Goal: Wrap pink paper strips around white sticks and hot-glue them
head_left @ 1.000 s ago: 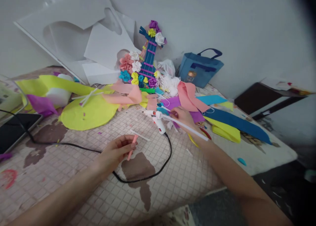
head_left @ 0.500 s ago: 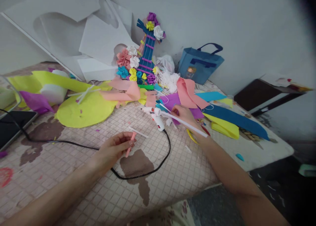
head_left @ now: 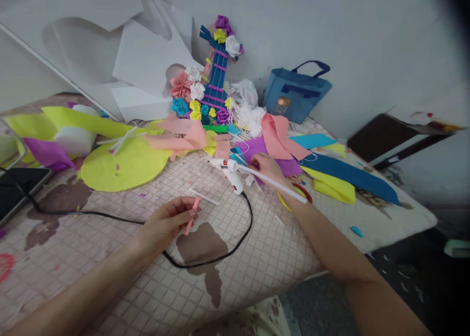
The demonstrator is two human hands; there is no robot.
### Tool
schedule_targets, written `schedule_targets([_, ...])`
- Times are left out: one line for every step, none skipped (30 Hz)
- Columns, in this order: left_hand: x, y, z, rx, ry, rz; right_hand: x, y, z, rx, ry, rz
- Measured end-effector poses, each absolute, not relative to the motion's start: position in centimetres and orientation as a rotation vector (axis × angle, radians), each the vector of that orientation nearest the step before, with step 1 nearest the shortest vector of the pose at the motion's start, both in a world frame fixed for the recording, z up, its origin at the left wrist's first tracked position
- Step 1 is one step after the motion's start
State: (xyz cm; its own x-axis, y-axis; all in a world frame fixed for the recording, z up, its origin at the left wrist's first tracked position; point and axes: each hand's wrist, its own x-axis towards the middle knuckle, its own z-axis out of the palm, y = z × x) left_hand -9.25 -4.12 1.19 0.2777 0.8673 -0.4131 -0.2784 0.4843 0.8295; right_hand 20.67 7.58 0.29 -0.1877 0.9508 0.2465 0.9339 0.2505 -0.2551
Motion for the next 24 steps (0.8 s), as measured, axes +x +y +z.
schedule_targets([-9.2,-4.1,1.1,0.711,1.002,0.862,20.5,7.4,0.3,-1.726,-2.185,0.08])
schedule_targets([-9.2,-4.1,1.1,0.712,1.0,0.862,20.4,7.3,0.3,-1.724,-2.189,0.093])
schedule_targets([-9.2,-4.1,1.1,0.712,1.0,0.861,20.3,7.2,0.5,-1.725,-2.19,0.106])
schedule_targets([-9.2,-4.1,1.1,0.711,1.002,0.861,20.3,7.2,0.6,-1.727,-2.187,0.121])
schedule_targets([-9.1,-4.1,1.1,0.706,1.006,0.862,20.4,7.1,0.8,-1.729,-2.183,0.14])
schedule_targets([-9.1,-4.1,1.2,0.699,1.013,0.865,20.6,7.0,1.1,-1.729,-2.177,0.163])
schedule_targets([-9.1,-4.2,1.3,0.692,1.02,0.868,20.9,6.8,1.5,-1.726,-2.17,0.19])
schedule_targets([-9.2,-4.2,1.4,0.687,1.027,0.869,21.3,6.5,1.9,-1.72,-2.162,0.22])
schedule_targets([-9.2,-4.2,1.5,0.685,1.033,0.871,21.7,6.1,2.3,-1.713,-2.158,0.253])
schedule_targets([-9.2,-4.2,1.5,0.686,1.038,0.873,22.2,5.5,2.7,-1.706,-2.155,0.287])
schedule_targets([-9.3,-4.2,1.5,0.688,1.039,0.872,22.8,4.9,3.1,-1.697,-2.161,0.33])
schedule_targets([-9.3,-4.2,1.5,0.692,1.035,0.87,23.3,4.1,3.4,-1.688,-2.175,0.381])
schedule_targets([-9.4,-4.2,1.4,0.696,1.025,0.868,23.7,3.4,3.7,-1.679,-2.191,0.438])
schedule_targets([-9.4,-4.2,1.4,0.701,1.011,0.865,24.1,2.6,3.9,-1.666,-2.209,0.506])
schedule_targets([-9.4,-4.2,1.3,0.709,0.996,0.861,24.4,1.9,4.0,-1.655,-2.231,0.552])
schedule_targets([-9.4,-4.2,1.2,0.719,0.981,0.857,24.6,1.3,4.0,-1.634,-2.26,0.604])
schedule_targets([-9.4,-4.2,1.1,0.728,0.971,0.856,24.7,0.8,4.0,-1.603,-2.291,0.654])
schedule_targets([-9.4,-4.2,1.1,0.734,0.969,0.856,24.7,0.4,3.9,-1.568,-2.325,0.694])
schedule_targets([-9.3,-4.2,1.2,0.735,0.97,0.856,24.6,0.3,3.8,-1.531,-2.359,0.728])
schedule_targets([-9.3,-4.2,1.2,0.732,0.974,0.859,24.5,0.2,3.7,-1.5,-2.387,0.741])
schedule_targets([-9.2,-4.2,1.3,0.725,0.982,0.863,24.3,0.3,3.6,-1.48,-2.408,0.734])
schedule_targets([-9.2,-4.2,1.4,0.714,0.991,0.866,24.1,0.5,3.5,-1.472,-2.423,0.709])
schedule_targets([-9.2,-4.2,1.5,0.704,1.0,0.868,23.9,0.6,3.4,-1.471,-2.438,0.678])
schedule_targets([-9.2,-4.2,1.5,0.696,1.008,0.867,23.7,0.8,3.3,-1.475,-2.449,0.647])
